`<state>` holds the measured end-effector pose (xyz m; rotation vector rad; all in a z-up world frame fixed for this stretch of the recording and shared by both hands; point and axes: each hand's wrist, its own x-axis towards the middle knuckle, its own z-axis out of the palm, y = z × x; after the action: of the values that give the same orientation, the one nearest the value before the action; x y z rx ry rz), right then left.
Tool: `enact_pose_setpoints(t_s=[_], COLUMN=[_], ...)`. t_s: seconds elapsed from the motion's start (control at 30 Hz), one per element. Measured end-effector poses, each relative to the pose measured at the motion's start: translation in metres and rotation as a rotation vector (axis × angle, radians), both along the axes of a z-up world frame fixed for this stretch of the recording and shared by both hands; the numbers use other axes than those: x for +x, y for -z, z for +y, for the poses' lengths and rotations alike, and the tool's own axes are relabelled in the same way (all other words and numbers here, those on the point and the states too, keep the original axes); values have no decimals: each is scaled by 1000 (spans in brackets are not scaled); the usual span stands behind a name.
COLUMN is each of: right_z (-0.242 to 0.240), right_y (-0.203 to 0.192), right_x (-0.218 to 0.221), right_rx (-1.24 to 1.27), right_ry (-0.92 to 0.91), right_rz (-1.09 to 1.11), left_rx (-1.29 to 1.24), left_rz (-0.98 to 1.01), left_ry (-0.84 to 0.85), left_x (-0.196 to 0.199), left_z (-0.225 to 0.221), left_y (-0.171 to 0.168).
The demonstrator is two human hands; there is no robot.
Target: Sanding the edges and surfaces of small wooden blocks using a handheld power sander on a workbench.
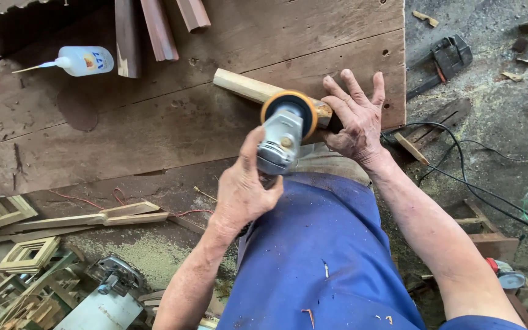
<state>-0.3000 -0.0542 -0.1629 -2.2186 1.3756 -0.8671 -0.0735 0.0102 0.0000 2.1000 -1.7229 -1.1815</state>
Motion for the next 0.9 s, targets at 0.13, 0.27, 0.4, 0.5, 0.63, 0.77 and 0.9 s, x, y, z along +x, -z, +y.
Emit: enact_pose_setpoints(t_s=[0.13, 0.27, 0.4, 0.5, 0.63, 0.77, 0.9], right_z=[-1, -2, -2, -2, -2, -2, -2], right_y=[0, -2, -4, -4, 0, 2, 0], right_x=[2, 4, 4, 4, 4, 3, 2], right_rx=[-7, -17, 3, 4, -6, -5, 4], right_ry=[-2, 8, 4, 17, 31, 12, 1], right_rz=[-26, -44, -50, -39, -25, -30, -20], left_rx=[-15, -47, -92, -119, -125, -30, 66], left_rz=[-3, 54, 118, 46, -11, 4, -8], left_ry=[-75, -187, -318, -351, -361, -295, -96], left_x=[20, 35, 53, 65, 70, 38, 19], left_z=[-9, -20, -22, -27, -27, -34, -17], left_y=[-3, -11, -5, -10, -7, -25, -10])
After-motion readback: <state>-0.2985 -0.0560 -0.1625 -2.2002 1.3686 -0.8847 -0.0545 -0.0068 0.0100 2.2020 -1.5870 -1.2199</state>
